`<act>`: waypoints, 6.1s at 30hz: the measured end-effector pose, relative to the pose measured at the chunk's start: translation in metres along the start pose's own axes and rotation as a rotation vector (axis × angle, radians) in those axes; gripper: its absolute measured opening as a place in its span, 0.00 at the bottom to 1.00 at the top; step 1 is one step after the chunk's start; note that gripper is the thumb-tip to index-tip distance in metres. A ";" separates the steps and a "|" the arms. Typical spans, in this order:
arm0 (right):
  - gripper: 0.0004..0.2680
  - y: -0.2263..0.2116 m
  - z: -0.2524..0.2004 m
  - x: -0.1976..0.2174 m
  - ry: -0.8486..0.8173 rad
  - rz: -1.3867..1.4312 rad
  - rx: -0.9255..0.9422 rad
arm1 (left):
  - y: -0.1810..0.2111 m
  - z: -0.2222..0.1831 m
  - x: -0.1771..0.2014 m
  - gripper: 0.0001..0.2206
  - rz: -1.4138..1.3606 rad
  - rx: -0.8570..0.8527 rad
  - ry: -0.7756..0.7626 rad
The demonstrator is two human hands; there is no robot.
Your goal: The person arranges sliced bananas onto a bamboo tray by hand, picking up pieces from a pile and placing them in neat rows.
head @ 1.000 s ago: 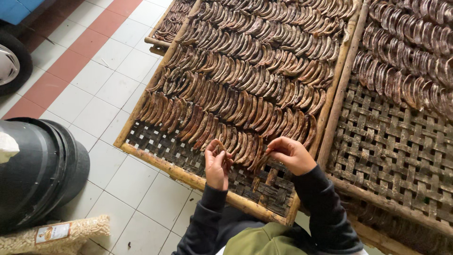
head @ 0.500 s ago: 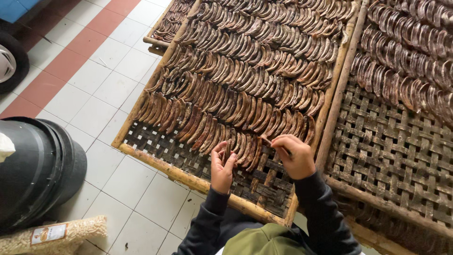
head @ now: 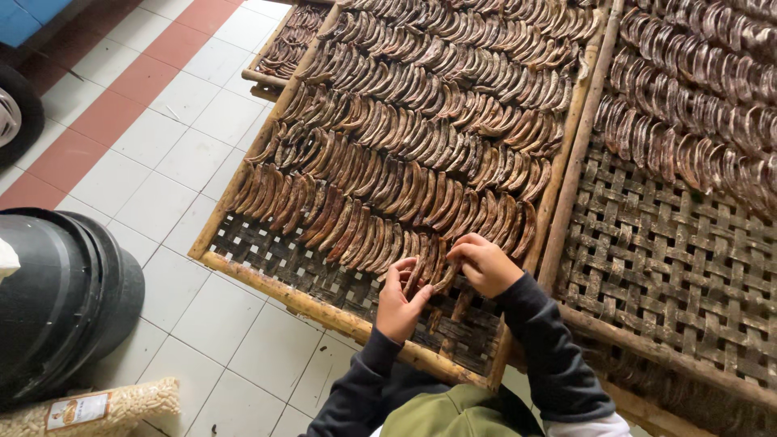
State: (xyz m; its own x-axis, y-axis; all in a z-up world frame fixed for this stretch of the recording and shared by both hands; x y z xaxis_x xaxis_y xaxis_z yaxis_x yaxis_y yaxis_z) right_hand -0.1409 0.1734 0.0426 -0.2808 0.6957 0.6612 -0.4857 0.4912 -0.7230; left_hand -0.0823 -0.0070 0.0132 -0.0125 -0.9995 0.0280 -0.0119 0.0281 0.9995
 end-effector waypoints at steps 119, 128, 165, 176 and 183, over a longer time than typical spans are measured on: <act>0.10 0.081 -0.011 0.240 0.652 0.517 -0.267 | 0.060 -0.036 -0.075 0.13 0.893 -0.341 0.106; 0.08 0.023 -0.080 0.047 0.539 0.674 -0.323 | 0.064 -0.019 -0.091 0.13 0.917 -0.368 0.093; 0.06 0.249 -0.044 0.319 0.835 -0.399 -0.355 | 0.053 -0.018 -0.090 0.19 0.816 -0.207 -0.029; 0.12 0.380 0.023 0.328 0.738 -0.510 -0.999 | 0.074 -0.014 -0.082 0.13 0.765 -0.200 0.100; 0.18 0.392 0.016 0.339 0.855 -0.275 -1.137 | 0.079 -0.004 -0.075 0.12 0.754 -0.228 0.141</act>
State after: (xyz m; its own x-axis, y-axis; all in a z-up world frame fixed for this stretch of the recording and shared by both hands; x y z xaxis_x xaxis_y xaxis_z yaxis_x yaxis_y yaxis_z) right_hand -0.4400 0.5939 -0.0134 0.4793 0.4069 0.7777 0.5799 0.5184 -0.6286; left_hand -0.0782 0.0698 0.0899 0.1906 -0.7049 0.6833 0.1541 0.7089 0.6883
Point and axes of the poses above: each hand's wrist, its own z-axis towards the middle knuckle, its own x-axis out of the back of the hand, y = z × x, the point moved 9 cm from there along z, towards the middle knuckle, and after that the axes turned 2 degrees about x, right-handed, at the moved point
